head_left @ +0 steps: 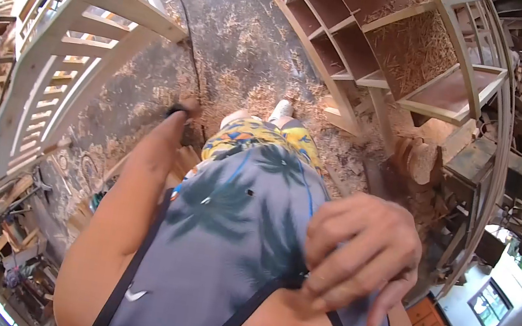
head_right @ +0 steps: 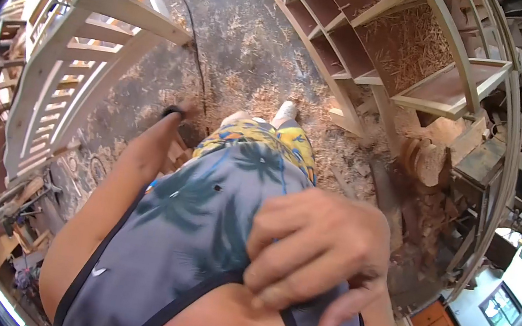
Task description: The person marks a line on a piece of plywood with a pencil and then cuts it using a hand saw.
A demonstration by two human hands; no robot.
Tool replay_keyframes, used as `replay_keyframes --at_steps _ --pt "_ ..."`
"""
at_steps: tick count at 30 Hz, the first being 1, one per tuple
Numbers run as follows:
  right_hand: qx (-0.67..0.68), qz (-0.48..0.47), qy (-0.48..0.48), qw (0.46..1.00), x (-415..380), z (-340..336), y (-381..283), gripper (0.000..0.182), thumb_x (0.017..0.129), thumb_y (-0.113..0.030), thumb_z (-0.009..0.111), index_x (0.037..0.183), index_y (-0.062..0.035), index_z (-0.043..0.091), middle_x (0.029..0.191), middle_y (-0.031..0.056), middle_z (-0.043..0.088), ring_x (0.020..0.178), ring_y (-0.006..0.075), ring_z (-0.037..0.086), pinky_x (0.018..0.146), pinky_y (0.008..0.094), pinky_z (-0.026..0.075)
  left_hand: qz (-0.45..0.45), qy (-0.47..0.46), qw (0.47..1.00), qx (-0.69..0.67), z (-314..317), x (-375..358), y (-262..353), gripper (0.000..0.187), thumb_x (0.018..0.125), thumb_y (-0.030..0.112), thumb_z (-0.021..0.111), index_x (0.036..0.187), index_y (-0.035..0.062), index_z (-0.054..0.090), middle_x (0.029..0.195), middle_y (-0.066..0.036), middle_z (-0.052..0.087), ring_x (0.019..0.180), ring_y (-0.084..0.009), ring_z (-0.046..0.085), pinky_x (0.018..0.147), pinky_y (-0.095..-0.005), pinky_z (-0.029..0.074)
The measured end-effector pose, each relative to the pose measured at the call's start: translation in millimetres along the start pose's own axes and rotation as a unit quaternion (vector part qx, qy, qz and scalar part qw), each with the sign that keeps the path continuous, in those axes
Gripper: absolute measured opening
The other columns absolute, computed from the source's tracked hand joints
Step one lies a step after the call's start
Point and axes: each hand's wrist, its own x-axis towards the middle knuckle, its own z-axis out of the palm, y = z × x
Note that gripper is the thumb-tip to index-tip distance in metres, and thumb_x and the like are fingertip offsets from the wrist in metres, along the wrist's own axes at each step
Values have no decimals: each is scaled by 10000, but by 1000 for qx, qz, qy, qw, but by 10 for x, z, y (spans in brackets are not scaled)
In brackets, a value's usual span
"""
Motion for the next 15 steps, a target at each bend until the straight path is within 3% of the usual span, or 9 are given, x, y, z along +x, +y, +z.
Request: replay_keyframes --at_steps 1,2,4,6,8,10,12,13,15 --pt "-5 18 -49 999 70 -148 43 504 926 -417 665 1110 51 706 1078 166 678 868 319 624 730 407 477 144 104 983 46 -52 -581 -175 383 915 413 636 1129 113 738 1047 -169 733 937 -318 700 804 -439 552" --pt "-8 37 -92 995 102 -233 87 499 915 -407 673 1112 51 704 1069 161 674 861 315 620 721 401 475 -89 85 982 -141 -218 -1095 24 312 852 382 685 1033 134 741 1017 -214 729 1046 -326 701 860 -470 552" --pt "6 55 -88 995 101 -367 219 506 875 -400 701 1107 49 703 1035 166 675 859 327 619 720 402 477 35 77 988 125 253 -1038 -336 277 843 339 706 1042 150 740 1029 -203 731 1079 -316 696 861 -459 556" --pt "46 95 -115 988 153 -531 361 522 846 -385 725 1126 55 693 1063 176 682 882 348 625 743 410 487 19 33 979 201 134 -1605 66 262 841 277 699 1066 148 739 1071 -191 738 1069 -329 701 861 -451 564" --pt "59 97 -159 981 294 -690 521 536 822 -372 750 1141 55 688 1081 187 685 904 364 629 777 419 499 -77 17 996 -39 532 -1618 147 302 841 290 687 1114 171 743 1108 -168 741 1059 -343 701 882 -444 564" --pt "80 127 -171 974 516 -867 682 511 823 -331 770 1147 54 683 1093 191 684 939 374 632 812 433 503 -7 -41 950 -309 1641 -856 -318 293 903 277 608 1152 206 745 1109 -134 748 1082 -345 695 896 -440 561" --pt "94 142 -204 964 726 -1112 909 479 821 -285 795 1149 48 691 1099 196 687 973 363 649 856 422 517 40 30 998 -36 1039 -1466 321 436 864 262 675 1300 267 675 1192 -131 721 1148 -345 672 924 -460 551" --pt "67 198 -155 966 791 -1266 1049 467 859 -250 765 1209 45 672 1116 195 690 971 319 654 863 399 518 37 -39 999 1 635 -1645 560 459 855 302 671 1308 235 658 1210 -149 709 1154 -352 663 934 -468 545" --pt "28 327 -25 944 1047 -1564 1345 526 890 -168 723 1357 30 584 1168 185 682 975 240 657 880 353 524 9 -18 986 -166 36 -1882 762 403 849 331 638 1226 199 690 1166 -168 718 1088 -377 677 918 -471 547"
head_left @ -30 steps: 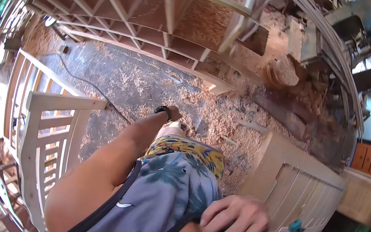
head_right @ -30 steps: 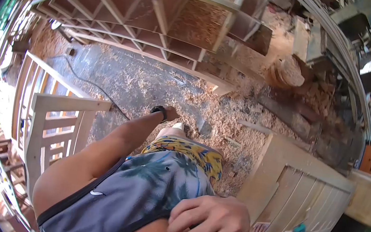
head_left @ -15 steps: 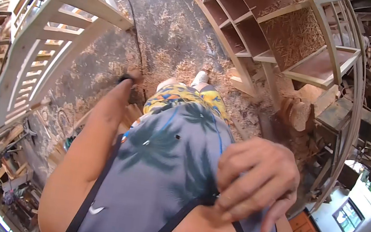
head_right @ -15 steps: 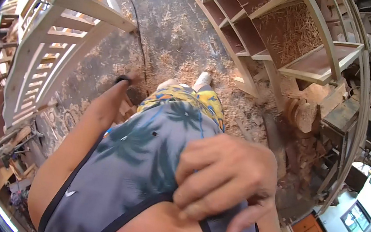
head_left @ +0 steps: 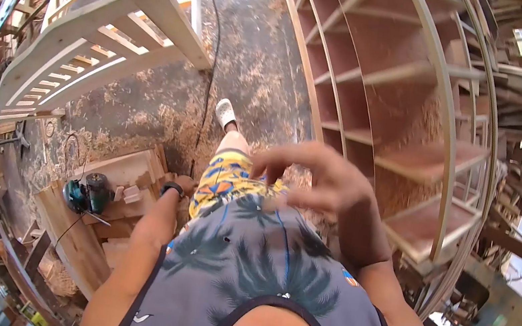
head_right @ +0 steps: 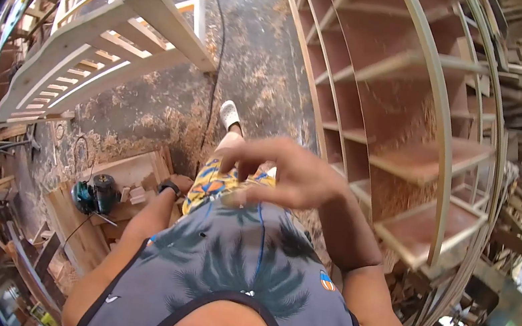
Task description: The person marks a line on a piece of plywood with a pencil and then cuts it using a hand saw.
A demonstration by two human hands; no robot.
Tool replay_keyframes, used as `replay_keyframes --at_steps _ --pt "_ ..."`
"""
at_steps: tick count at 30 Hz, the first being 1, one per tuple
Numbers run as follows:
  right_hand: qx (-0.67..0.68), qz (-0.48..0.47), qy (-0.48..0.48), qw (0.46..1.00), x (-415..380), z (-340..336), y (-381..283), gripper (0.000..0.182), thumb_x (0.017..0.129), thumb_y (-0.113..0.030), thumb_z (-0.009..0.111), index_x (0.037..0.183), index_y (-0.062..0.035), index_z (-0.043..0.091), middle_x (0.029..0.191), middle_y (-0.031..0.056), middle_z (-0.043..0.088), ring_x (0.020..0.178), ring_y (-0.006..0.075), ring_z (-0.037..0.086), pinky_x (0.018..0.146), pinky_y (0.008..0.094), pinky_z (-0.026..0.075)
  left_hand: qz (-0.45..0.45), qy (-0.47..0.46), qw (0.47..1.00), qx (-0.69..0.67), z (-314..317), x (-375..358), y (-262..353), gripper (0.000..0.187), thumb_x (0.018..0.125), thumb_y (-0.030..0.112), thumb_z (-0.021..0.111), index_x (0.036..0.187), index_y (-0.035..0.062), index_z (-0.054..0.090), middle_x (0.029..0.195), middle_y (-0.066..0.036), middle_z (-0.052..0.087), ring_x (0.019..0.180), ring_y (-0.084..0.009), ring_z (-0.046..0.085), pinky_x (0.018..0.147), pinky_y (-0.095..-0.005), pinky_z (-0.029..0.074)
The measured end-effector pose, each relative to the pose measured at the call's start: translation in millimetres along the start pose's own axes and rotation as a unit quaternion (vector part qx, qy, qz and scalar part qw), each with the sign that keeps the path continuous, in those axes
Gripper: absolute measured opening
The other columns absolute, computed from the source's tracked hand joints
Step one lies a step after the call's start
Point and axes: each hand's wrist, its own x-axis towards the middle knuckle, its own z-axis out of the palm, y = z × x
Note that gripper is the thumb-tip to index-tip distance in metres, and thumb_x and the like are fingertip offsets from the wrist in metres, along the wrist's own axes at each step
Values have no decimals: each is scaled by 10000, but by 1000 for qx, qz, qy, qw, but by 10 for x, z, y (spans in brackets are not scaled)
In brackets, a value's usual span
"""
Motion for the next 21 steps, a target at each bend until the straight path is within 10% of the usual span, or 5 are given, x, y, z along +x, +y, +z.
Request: replay_keyframes --at_steps 1,4,12,17,21 --pt "21 76 81 994 218 -146 -2 611 882 -122 711 1444 18 515 1204 176 672 983 206 655 888 329 529 90 74 992 44 357 584 -427 406 837 361 648 1196 182 713 1129 -193 723 1071 -385 681 917 -471 544" --pt "51 59 232 970 933 -704 -29 836 848 15 633 1589 -17 247 1286 193 618 923 170 657 847 302 553 -13 163 964 -210 -203 775 -346 412 906 424 598 1104 90 735 1099 -235 711 1079 -427 658 926 -500 519" --pt "-114 -98 415 897 2582 -1856 -540 1074 748 131 459 1634 -169 -71 1374 265 536 854 169 672 738 282 591 25 324 917 -233 -3018 253 -231 435 924 389 640 1115 -1 667 1097 -281 695 1026 -445 668 865 -494 538" --pt "-141 -143 417 887 3483 -2664 -271 1012 775 102 493 1640 -126 19 1349 258 552 811 163 668 719 272 589 120 407 857 -294 -4220 25 -61 425 938 305 684 1190 -35 649 1040 -251 723 975 -373 716 829 -432 563" --pt "-49 200 262 943 4185 -3708 725 673 887 13 600 1530 -24 404 1244 197 634 818 170 679 691 275 570 136 376 867 -296 -4835 141 136 465 928 361 669 1222 2 656 1136 -249 707 1059 -389 686 919 -427 542"
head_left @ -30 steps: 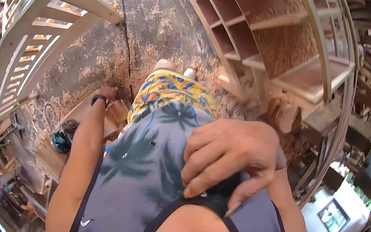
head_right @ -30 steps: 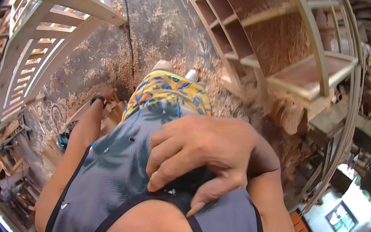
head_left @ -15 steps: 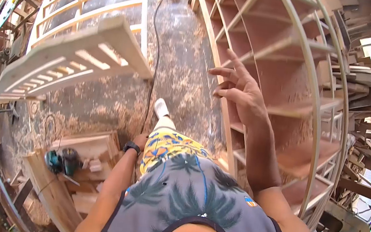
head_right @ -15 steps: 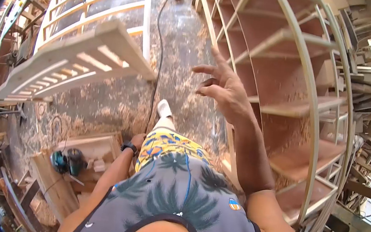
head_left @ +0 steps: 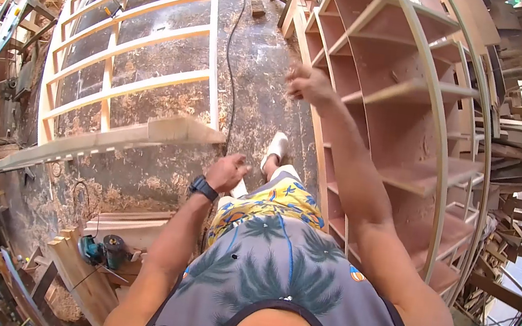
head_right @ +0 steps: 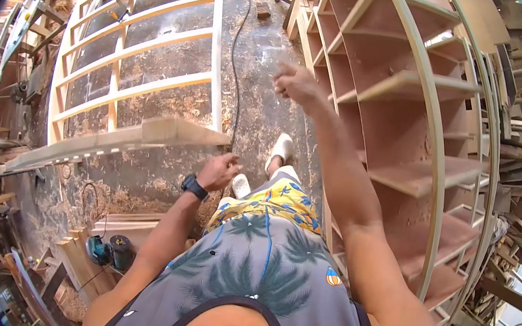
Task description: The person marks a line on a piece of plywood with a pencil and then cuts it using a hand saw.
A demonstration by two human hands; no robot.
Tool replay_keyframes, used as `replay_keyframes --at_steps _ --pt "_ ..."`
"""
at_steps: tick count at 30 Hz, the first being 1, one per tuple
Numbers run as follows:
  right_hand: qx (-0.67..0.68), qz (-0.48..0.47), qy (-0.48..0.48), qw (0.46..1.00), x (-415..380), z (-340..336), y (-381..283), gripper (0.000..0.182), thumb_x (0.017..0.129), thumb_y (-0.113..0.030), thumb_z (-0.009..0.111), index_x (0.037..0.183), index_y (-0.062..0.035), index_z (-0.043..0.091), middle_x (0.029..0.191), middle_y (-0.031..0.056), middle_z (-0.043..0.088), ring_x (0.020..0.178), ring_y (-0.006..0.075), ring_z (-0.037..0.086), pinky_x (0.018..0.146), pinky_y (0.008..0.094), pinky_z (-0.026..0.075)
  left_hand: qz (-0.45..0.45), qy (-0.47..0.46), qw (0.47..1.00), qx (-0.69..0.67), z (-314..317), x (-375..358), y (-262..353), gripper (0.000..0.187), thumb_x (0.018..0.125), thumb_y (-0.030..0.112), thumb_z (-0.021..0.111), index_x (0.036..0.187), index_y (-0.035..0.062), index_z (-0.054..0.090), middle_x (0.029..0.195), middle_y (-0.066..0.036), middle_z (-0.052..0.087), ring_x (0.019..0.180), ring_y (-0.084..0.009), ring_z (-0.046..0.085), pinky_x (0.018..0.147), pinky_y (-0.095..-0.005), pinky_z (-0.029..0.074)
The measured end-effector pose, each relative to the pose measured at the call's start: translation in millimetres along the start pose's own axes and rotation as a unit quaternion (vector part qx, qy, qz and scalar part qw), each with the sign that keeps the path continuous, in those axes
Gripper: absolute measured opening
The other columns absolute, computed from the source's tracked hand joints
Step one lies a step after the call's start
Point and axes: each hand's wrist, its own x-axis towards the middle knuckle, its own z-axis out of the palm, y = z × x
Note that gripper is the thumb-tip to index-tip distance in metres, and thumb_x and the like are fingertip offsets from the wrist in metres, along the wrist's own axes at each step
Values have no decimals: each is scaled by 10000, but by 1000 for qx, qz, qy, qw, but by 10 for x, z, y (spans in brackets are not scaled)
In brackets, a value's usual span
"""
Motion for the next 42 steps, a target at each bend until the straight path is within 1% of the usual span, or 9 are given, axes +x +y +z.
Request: replay_keyframes --at_steps 6,9,12,13,15,17,22,28,42 --pt "-67 234 26 970 1788 -361 1517 303 849 -65 645 1142 -1 684 891 128 705 604 198 643 470 357 512 -156 49 971 -172 186 108 -353 418 958 339 634 1214 11 676 1094 -228 725 1005 -314 712 871 -384 539" --pt "-252 287 -19 924 2230 -414 1963 130 843 -101 647 915 -45 739 792 142 692 577 230 640 459 396 504 -214 78 973 -33 814 -356 -1159 392 982 296 618 1200 -27 670 1084 -212 732 969 -279 717 847 -379 535" --pt "-427 285 -137 848 2530 -391 1457 159 850 -132 627 787 -50 747 712 160 679 576 245 653 472 422 514 -274 63 960 -10 993 -545 -1507 381 986 281 618 1199 -31 669 1074 -212 734 955 -271 718 837 -377 535" --pt "-575 85 -257 772 2853 -418 1713 202 833 -149 629 748 -10 747 687 161 695 589 248 687 505 409 533 -312 57 947 -47 824 -484 -1434 381 987 281 617 1199 -31 669 1073 -212 733 952 -272 718 836 -377 535" --pt "-512 112 -257 812 3443 -352 1849 204 804 -159 640 778 0 766 699 139 721 605 248 715 563 387 561 -376 68 916 -120 429 -288 -1278 379 987 280 616 1199 -30 669 1070 -214 733 948 -273 717 833 -378 535" --pt "-474 163 -186 845 3497 -215 824 203 781 -165 641 772 -8 770 722 144 735 624 255 727 598 370 574 -404 91 894 -173 92 -62 -1231 378 988 280 615 1199 -29 669 1068 -215 732 943 -273 716 830 -378 534" --pt "-442 74 -147 882 4292 -92 -65 225 788 -177 628 767 -2 768 734 151 735 620 258 721 600 393 581 -414 117 873 -230 -742 792 -1343 375 990 278 613 1199 -28 669 1061 -218 730 932 -276 714 823 -380 534" --pt "-378 194 -108 899 5543 -284 75 250 812 -180 598 770 -6 772 743 160 732 594 276 698 567 416 572 -389 92 888 -228 -2023 2000 -1619 370 992 277 610 1198 -25 669 1054 -222 728 919 -278 711 815 -381 533" --pt "-100 396 55 911 5884 -1818 422 247 906 -174 538 893 -56 755 771 141 720 561 264 647 466 409 503 -361 6 919 -158 -4407 4188 -1700 361 997 273 604 1197 -21 669 1036 -231 724 888 -284 705 795 -385 531"
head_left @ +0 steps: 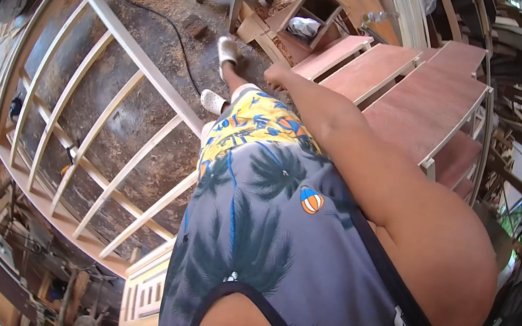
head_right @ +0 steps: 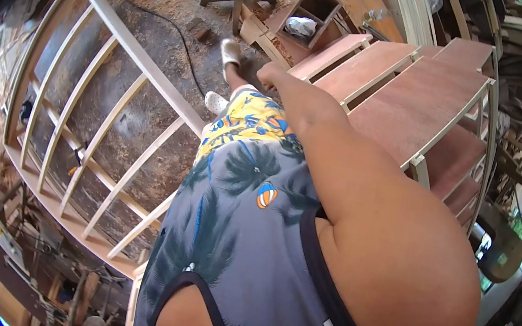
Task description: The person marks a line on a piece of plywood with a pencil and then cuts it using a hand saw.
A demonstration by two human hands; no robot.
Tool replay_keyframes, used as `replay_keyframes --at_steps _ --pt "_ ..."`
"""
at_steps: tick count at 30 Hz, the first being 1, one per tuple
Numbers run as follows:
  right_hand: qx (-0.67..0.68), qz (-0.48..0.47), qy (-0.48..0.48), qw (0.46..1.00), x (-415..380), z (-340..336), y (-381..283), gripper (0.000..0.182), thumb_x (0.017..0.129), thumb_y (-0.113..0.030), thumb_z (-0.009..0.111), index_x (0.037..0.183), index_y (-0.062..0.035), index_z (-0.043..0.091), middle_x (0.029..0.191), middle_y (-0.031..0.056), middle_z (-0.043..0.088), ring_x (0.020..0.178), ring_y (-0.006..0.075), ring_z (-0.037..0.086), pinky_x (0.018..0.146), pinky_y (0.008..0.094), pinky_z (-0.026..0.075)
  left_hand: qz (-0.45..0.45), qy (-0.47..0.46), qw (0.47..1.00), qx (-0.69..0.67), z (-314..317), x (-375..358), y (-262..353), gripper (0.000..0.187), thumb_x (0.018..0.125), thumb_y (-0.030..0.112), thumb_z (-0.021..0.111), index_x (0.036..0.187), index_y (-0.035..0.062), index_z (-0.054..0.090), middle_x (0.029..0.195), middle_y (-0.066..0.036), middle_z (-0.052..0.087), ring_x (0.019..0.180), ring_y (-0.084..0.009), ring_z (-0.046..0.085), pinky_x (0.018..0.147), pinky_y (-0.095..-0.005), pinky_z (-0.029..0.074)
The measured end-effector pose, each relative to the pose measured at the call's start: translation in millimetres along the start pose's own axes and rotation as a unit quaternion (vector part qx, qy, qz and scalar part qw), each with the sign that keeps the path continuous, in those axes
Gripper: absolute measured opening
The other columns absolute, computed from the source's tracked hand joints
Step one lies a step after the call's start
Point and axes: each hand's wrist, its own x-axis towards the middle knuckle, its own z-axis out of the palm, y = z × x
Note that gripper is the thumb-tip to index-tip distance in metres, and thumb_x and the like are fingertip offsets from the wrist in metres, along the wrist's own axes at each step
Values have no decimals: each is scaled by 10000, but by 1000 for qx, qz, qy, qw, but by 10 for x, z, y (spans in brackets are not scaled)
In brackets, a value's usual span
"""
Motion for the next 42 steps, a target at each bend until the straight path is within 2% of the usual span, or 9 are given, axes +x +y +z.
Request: replay_keyframes --at_steps 2,7,13,21,32,34,36,38,42 --pt "22 51 -30 998 90 -138 140 225 902 -141 506 782 -61 680 626 103 577 449 218 482 384 403 374 -2 -7 1000 20 -118 121 213 360 998 272 603 1197 -20 669 1034 -232 723 883 -285 705 792 -386 531" --pt "100 117 -1 988 182 -100 326 201 897 -122 470 753 -44 587 544 55 438 416 176 387 366 376 302 -4 -6 999 53 -356 447 955 357 1000 271 600 1197 -18 669 1027 -235 721 872 -287 702 785 -388 530" --pt "126 163 -19 978 -150 -271 -79 223 877 -124 519 807 1 690 629 141 622 455 244 538 404 392 390 14 -22 995 94 -419 854 1945 353 1002 270 598 1196 -16 669 1020 -239 719 858 -289 700 777 -389 530" --pt "237 149 -53 958 414 -353 -10 184 877 -97 529 819 5 670 702 154 642 454 206 497 402 423 357 58 -50 991 111 -478 1409 2961 348 1005 267 594 1196 -13 669 1010 -244 716 841 -293 697 765 -392 528" --pt "217 170 -37 960 438 -931 -351 187 869 -165 605 918 -28 723 785 143 708 599 247 675 474 406 521 81 -92 964 234 -746 2209 4006 356 1011 295 593 1143 -25 678 927 -187 704 753 -238 643 704 -348 522" --pt "-98 -117 -207 966 495 -964 -375 227 865 -237 654 977 -60 740 865 138 729 627 245 685 510 390 550 86 -104 953 271 -826 2366 4249 359 1011 297 593 1140 -27 678 926 -182 704 753 -234 641 704 -345 522" --pt "-109 -102 -267 952 149 -1077 -770 317 857 -351 695 1036 -95 748 977 127 741 759 259 717 614 419 586 94 -121 939 310 -902 2589 4508 363 1011 300 593 1138 -29 678 925 -178 703 753 -230 640 704 -342 522" --pt "205 195 -182 942 182 -926 -972 389 860 -422 689 1068 -98 748 1077 115 734 879 282 720 710 460 592 108 -138 920 352 -984 2841 4774 366 1011 302 593 1136 -32 677 923 -173 703 753 -226 638 704 -339 522" --pt "282 193 -184 922 287 -710 -1225 473 864 -431 679 1191 -90 694 1175 184 698 793 324 724 676 485 596 173 -178 855 456 -1171 3529 5376 374 1011 308 593 1131 -36 677 921 -164 702 754 -218 634 703 -333 523"
